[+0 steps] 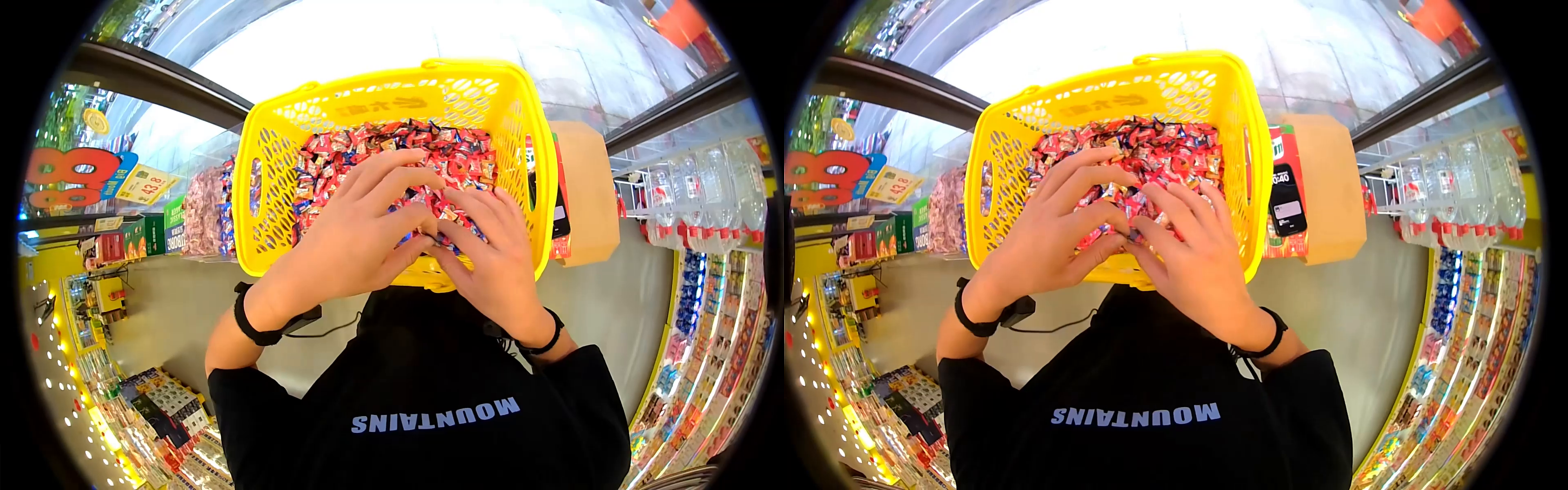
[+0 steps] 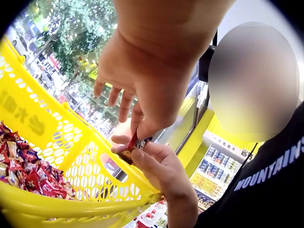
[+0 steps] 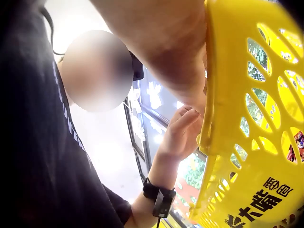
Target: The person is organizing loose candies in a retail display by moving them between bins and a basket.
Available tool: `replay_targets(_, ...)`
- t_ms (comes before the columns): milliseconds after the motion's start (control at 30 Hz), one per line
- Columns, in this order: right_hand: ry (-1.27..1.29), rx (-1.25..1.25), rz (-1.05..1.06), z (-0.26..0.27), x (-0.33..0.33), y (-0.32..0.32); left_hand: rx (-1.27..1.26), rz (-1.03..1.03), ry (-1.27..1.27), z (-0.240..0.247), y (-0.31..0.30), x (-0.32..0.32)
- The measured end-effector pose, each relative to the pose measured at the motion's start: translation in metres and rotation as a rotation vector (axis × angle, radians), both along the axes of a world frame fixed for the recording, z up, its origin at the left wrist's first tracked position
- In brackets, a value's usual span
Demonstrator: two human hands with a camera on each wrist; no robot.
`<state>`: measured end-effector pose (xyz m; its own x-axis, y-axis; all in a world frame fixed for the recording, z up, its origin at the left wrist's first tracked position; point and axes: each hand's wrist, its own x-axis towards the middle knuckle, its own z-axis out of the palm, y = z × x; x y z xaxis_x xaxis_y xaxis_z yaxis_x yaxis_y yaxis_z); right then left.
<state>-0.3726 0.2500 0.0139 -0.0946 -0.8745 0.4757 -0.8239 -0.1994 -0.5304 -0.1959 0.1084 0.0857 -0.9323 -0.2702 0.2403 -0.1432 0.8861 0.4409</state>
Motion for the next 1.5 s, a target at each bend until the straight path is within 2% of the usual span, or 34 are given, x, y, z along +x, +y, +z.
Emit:
replay_targets(300, -0.037, -0.085, 0.048, 0.007, 0.045, -0.011, -0.051, 0.014, 0.004, -0.008, -0.019, 0.064)
replay_targets(633, 0.054, -0.058, 0.150, 0.004, 0.174, -0.065, 0.011, 0.052, 0.136, -0.032, -0.057, 0.205)
replay_targets(733, 0.009, -0.041, 0.178, 0.001, 0.212, -0.085, -0.092, 0.122, 0.179, -0.044, -0.068, 0.241)
replay_targets(867, 0.086, -0.042, 0.156, -0.014, 0.242, -0.108, -0.090, 0.200, 0.294, -0.073, -0.085, 0.279)
replay_targets(900, 0.100, -0.058, 0.087, -0.006, 0.246, -0.112, -0.161, 0.202, 0.346, -0.088, -0.098, 0.285)
replay_targets(1000, 0.044, 0.042, 0.000, -0.015, 0.244, -0.109, 0.019, 0.174, 0.440, -0.097, -0.107, 0.295)
replay_targets(1133, 0.217, 0.061, 0.028, -0.007, 0.249, -0.107, 0.131, 0.242, 0.501, -0.088, -0.094, 0.288)
replay_targets(1267, 0.155, 0.069, 0.031, -0.006, 0.250, -0.109, 0.000, 0.172, 0.496, -0.103, -0.096, 0.276)
replay_targets(1400, 0.098, 0.100, 0.009, -0.006, 0.247, -0.103, -0.020, 0.199, 0.504, -0.092, -0.099, 0.275)
replay_targets(1500, 0.076, 0.080, -0.035, -0.009, 0.251, -0.102, -0.087, 0.350, 0.510, -0.088, -0.109, 0.296)
